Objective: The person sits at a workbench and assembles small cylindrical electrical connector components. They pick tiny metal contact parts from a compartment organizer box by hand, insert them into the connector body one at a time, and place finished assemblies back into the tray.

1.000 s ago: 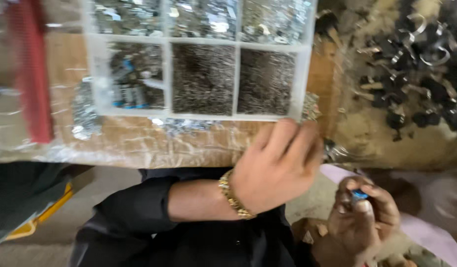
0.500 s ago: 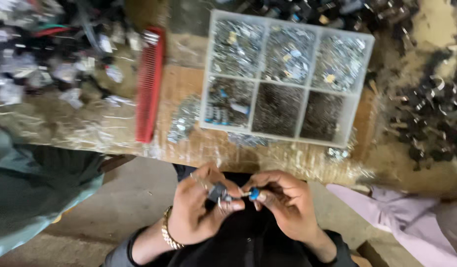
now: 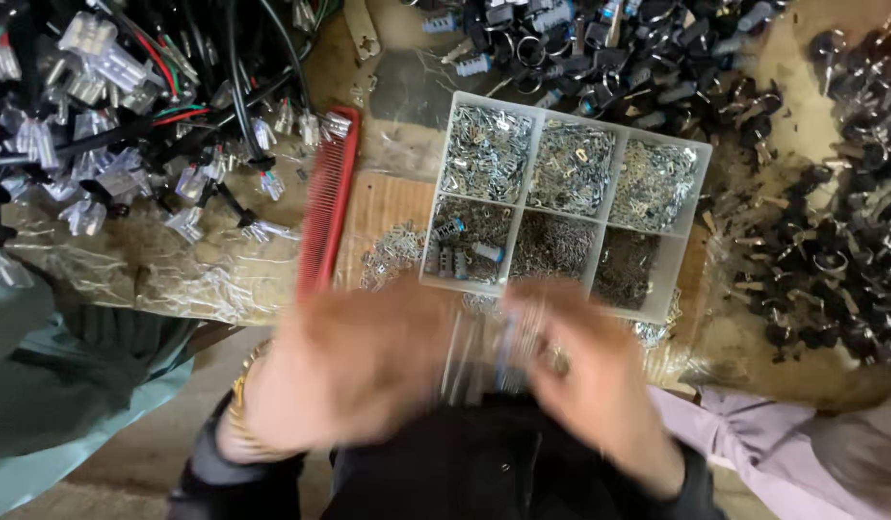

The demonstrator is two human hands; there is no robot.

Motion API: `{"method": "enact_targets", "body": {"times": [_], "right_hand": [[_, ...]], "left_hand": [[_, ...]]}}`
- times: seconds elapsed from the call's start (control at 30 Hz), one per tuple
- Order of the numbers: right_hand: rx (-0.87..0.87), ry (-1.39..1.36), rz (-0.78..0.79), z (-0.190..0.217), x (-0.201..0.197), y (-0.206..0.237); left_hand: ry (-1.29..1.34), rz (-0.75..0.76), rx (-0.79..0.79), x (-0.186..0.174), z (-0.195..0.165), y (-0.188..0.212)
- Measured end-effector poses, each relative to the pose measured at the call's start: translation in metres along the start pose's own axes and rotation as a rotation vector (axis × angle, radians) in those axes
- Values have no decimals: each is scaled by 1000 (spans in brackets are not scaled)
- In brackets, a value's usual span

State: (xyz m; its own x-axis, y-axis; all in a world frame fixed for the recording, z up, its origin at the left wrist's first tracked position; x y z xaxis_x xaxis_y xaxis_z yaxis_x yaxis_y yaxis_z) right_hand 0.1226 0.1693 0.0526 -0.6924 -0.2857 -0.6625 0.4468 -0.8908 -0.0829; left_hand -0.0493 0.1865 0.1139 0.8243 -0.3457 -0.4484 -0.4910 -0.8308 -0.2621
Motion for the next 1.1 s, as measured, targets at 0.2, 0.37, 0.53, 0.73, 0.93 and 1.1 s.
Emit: {"method": "enact_targets", "body": {"times": [0.2, 0.37, 0.53, 0.73, 0.93, 1.1], "right_hand": [[21, 519, 172, -25, 32, -62], [35, 703, 430, -23, 51, -81], [100, 82, -8, -20, -54, -50], [341, -772, -285, -102, -62, 41], [288, -970, -300, -123, -31, 49], [286, -1102, -419, -125, -33, 45]], "left_hand": [[-324, -217, -231, 3, 29, 5], [-138, -263, -453, 5, 57, 51], [415, -76, -966, 50, 130, 183], [-190, 886, -1531, 78, 157, 356], [-529, 61, -506, 91, 73, 126], [-738, -130, -98, 128, 21, -45]]}}
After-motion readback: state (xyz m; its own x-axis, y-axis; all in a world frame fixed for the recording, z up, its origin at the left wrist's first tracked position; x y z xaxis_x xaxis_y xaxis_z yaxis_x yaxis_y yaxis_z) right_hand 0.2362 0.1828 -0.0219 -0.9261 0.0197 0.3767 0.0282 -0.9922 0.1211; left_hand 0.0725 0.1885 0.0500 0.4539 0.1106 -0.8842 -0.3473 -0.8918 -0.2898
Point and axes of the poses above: each hand's wrist, its own y-axis away from the middle knuckle, its own x-axis out of the palm, z = x × y, the point moved 10 cm from there along -y, towards the middle knuckle, and after that the axes turned 3 degrees about -x, right-handed, at the moved point
